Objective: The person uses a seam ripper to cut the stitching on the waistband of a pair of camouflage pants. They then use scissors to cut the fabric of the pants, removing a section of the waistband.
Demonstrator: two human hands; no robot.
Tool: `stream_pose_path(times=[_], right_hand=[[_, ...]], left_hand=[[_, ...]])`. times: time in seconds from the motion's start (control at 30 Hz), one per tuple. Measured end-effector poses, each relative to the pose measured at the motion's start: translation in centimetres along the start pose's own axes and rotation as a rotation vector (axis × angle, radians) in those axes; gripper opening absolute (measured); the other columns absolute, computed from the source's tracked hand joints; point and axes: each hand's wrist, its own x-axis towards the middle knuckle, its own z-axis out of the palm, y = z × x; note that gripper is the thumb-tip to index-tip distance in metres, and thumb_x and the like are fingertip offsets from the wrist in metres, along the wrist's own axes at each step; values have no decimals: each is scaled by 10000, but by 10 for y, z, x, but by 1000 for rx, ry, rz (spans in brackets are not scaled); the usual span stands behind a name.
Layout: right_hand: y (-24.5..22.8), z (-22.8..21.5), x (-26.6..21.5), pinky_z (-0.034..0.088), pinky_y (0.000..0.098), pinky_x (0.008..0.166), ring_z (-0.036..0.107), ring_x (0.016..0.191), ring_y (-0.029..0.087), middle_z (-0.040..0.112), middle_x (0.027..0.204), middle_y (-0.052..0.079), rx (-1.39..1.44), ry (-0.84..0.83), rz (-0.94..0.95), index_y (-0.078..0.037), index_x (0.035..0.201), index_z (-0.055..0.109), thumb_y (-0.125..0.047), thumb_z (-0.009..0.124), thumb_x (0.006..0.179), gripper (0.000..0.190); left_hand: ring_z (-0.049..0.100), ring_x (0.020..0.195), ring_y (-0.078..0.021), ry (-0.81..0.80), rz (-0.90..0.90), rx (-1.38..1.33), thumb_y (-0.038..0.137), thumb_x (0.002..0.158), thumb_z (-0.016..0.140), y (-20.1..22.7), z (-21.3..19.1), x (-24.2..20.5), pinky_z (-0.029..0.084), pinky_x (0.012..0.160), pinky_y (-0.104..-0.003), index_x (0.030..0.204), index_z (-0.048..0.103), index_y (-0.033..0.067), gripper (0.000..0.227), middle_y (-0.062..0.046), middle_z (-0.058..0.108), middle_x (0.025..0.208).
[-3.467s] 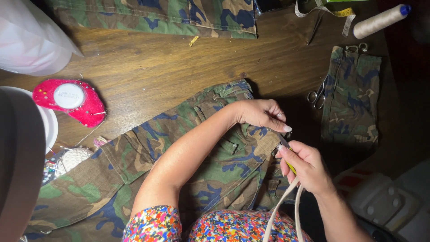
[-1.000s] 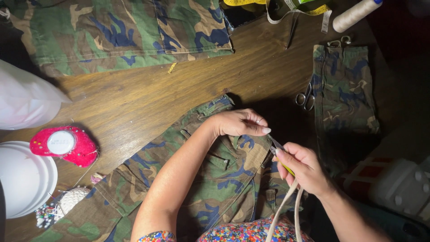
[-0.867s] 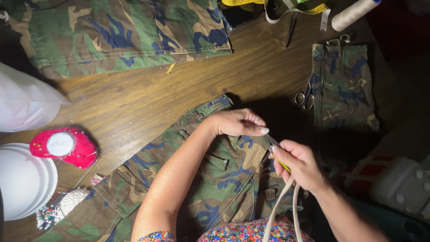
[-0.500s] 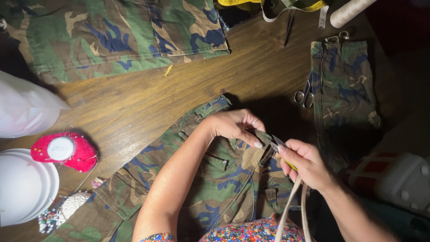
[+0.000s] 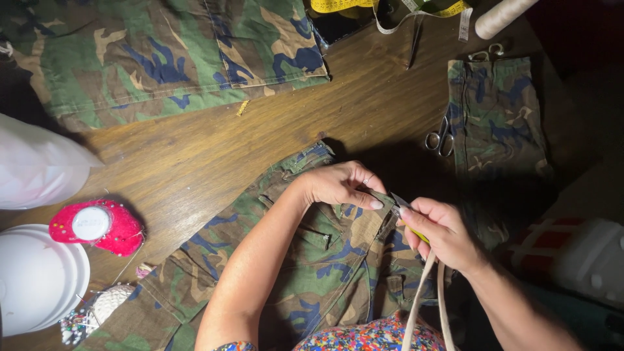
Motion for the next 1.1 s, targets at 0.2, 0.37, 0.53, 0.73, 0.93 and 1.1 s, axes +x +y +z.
stream_pose_path(times=[0.2,0.37,0.53,0.73,0.93,1.1], right_hand=[[5,-11,1,390,238,198,496,222,148,570,404,134,-13,-34,6,32,673,637,-134,602,990,359],[16,-19,-3,394,234,200,495,226,134,570,409,130,-15,-15,-13,33,681,630,-122,602,988,345],[17,-16,3,401,244,214,488,220,150,566,413,146,18,-42,-16,42,702,637,-113,593,987,327],[6,-26,4,416,240,216,495,226,139,575,418,134,-26,-89,-9,41,700,637,-93,591,979,313],[8,-33,4,417,237,218,481,222,129,579,410,127,-111,-85,-35,50,703,667,-80,599,966,301],[15,-33,-2,414,241,220,484,223,142,573,408,134,-103,12,-54,51,727,678,-87,618,965,282]], left_hand=[[651,904,-114,-12,28,84,224,894,841,4,2,-2,574,831,-322,1202,767,78,349,-103,787,969],[661,926,-119,4,32,93,211,889,842,-7,-1,-2,564,873,-327,1178,779,85,322,-89,791,968],[674,914,-133,13,48,80,208,879,853,-10,3,-1,562,884,-332,1179,780,80,334,-104,792,975],[638,830,-60,37,70,117,242,888,842,17,9,0,543,803,-272,1075,811,118,227,-22,781,846],[608,785,-34,36,68,123,247,893,835,20,7,-1,532,771,-247,1042,818,126,193,4,767,791],[603,749,-39,45,85,120,231,898,831,23,9,0,520,755,-242,1030,817,110,180,-9,760,763]])
